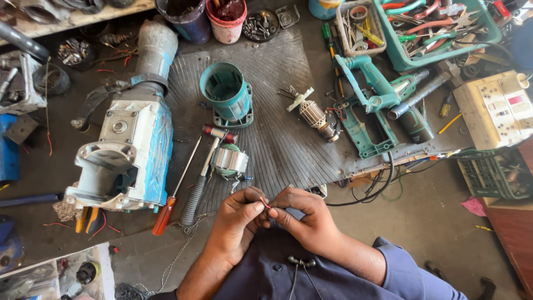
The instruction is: The person strips insulation from red and black wires using pliers, twists the exposed strands, and connects them to a small motor component. They repeatedly strip, twist, and attach wires while working at a cluttered workbench.
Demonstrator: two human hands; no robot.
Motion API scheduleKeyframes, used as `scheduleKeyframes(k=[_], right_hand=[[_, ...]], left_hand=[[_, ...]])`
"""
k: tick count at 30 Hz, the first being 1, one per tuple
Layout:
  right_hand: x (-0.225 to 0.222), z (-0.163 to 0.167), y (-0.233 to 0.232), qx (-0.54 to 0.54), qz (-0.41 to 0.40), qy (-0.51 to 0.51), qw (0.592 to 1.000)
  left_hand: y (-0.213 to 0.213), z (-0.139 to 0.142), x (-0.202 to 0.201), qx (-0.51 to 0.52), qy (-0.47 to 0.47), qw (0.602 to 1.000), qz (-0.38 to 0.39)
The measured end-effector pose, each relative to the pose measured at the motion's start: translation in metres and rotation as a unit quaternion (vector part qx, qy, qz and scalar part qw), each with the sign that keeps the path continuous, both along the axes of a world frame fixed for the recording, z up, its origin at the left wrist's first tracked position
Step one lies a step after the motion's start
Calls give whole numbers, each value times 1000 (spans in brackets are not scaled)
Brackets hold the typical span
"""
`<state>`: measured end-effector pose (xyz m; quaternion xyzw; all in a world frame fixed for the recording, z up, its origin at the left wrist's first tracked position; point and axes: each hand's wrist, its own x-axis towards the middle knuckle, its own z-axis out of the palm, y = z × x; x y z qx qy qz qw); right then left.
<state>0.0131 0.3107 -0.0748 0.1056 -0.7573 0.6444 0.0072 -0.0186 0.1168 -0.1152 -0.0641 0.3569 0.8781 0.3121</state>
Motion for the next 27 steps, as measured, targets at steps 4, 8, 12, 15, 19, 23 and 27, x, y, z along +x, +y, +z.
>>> scheduleKeyframes(k=[4, 8, 12, 15, 19, 23, 27], right_hand=[[1, 0, 2, 71, -24, 111, 991], [3, -4, 3, 69, -20, 101, 992], [4, -10, 4, -70, 62, -76, 993], [6, -18, 0, -174, 111, -199, 958], [5, -25, 3, -200, 144, -183, 952], [4, -24, 4, -182, 143, -175, 957], [1, -20, 5, -195, 139, -190, 952]], left_hand=[[4, -3, 0, -2, -41, 999, -1], [10, -5, 7, -25, 49, 998, 26], [10, 8, 12, -243, 322, 911, 90], [7, 25, 10, -452, 543, 686, 174], [4, 42, 1, -469, 626, 592, 195], [0, 49, -3, -479, 639, 571, 188], [3, 51, -6, -491, 632, 565, 201]])
